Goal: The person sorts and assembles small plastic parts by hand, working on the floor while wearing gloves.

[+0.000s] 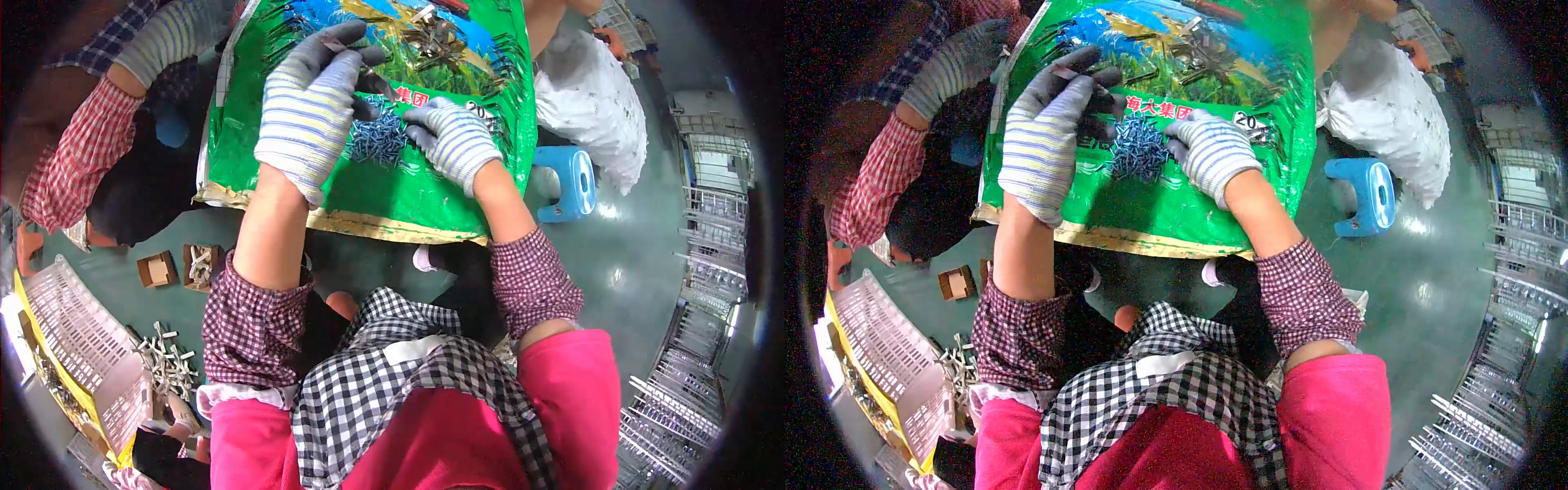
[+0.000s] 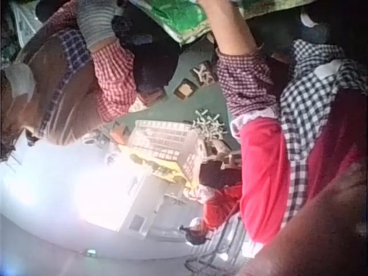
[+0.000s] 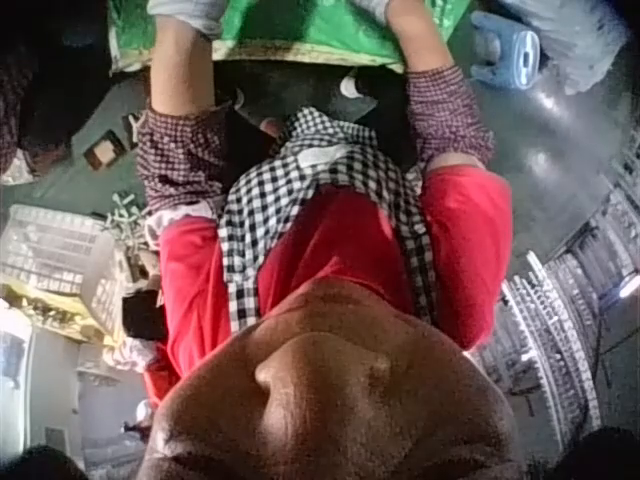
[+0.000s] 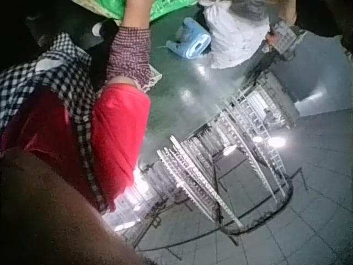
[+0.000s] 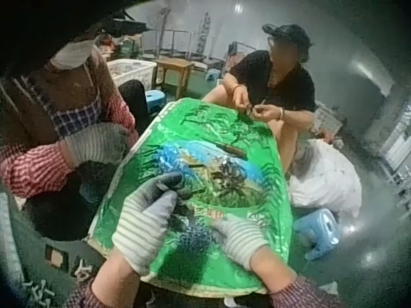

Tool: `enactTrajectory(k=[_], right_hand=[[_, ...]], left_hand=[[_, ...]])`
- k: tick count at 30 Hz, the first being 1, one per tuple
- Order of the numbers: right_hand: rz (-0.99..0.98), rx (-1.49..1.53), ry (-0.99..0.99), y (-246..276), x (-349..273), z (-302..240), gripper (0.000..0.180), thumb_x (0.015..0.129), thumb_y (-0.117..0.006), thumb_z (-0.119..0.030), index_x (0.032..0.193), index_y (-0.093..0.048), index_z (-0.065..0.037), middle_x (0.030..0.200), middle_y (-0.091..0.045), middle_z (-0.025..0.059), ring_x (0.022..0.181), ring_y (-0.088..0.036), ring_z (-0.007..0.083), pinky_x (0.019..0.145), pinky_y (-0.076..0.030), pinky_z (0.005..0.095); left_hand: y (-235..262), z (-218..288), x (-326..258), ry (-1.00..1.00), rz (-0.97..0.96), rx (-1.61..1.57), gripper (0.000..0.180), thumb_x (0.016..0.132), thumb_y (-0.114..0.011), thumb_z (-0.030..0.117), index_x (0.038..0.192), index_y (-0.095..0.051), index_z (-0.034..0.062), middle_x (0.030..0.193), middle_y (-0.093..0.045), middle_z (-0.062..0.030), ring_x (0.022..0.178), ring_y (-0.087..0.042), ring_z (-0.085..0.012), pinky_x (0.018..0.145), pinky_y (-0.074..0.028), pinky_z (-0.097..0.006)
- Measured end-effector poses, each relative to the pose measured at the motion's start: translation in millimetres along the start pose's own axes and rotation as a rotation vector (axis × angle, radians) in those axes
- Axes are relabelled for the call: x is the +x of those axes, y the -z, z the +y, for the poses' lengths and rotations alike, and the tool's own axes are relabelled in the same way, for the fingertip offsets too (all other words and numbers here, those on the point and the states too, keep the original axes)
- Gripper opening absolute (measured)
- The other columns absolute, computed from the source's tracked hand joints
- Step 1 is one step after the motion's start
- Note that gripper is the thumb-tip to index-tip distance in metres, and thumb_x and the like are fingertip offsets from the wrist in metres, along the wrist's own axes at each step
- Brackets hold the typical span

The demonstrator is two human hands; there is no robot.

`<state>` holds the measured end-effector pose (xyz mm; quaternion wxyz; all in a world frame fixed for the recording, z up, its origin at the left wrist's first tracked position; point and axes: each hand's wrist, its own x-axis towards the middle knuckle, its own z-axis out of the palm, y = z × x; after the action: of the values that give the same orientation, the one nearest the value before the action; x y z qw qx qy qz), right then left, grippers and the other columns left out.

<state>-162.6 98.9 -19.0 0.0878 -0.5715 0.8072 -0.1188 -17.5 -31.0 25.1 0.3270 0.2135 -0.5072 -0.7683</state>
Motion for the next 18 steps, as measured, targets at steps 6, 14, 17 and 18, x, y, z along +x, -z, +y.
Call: enactTrajectory(k=[6,14,17,18], right_hand=[[-0.077,0.172,-0.038,-1.8,3.5,6.8,0.019,0.078,-0.058,-0.022,0.09,-0.063,-0.007,0.088,-0.059,0.0163,0.083,-0.057,0.0332,0.075,-0.045,0.0421],[0.208,0.546,-0.027,12.6,-2.3,-2.2,0.014,0.078,-0.064,-0.01,0.087,-0.06,-0.001,0.078,-0.06,0.0061,0.07,-0.055,0.0126,0.066,-0.046,0.0268],[0.192,0.942,-0.129,39.3,-4.3,-24.8,0.017,0.077,-0.067,-0.013,0.086,-0.061,0.0,0.077,-0.061,0.004,0.072,-0.054,0.0095,0.067,-0.047,0.026],[0.198,0.943,-0.137,40.0,-4.4,-26.5,0.017,0.077,-0.067,-0.013,0.086,-0.061,0.0,0.077,-0.061,0.004,0.072,-0.054,0.0095,0.067,-0.047,0.026]], left_hand=[[-3.1,-2.9,-0.2,0.011,-0.034,0.001,0.025,0.089,-0.046,0.009,0.111,-0.052,-0.0004,0.095,-0.062,-0.0094,0.067,-0.06,-0.012,0.051,-0.045,-0.022],[1.1,-1.5,-7.1,0.133,-0.108,-0.02,0.033,0.09,-0.049,0.021,0.115,-0.053,-0.001,0.099,-0.062,-0.0119,0.081,-0.062,-0.019,0.066,-0.05,-0.029],[2.3,-5.0,-8.2,0.139,-0.114,0.042,0.032,0.091,-0.049,0.02,0.115,-0.054,-0.0009,0.1,-0.062,-0.0117,0.082,-0.062,-0.0178,0.069,-0.05,-0.028],[-0.2,-6.0,-8.9,0.144,-0.122,0.043,0.032,0.091,-0.049,0.02,0.115,-0.054,-0.0009,0.1,-0.062,-0.0117,0.082,-0.062,-0.0178,0.069,-0.05,-0.028]])
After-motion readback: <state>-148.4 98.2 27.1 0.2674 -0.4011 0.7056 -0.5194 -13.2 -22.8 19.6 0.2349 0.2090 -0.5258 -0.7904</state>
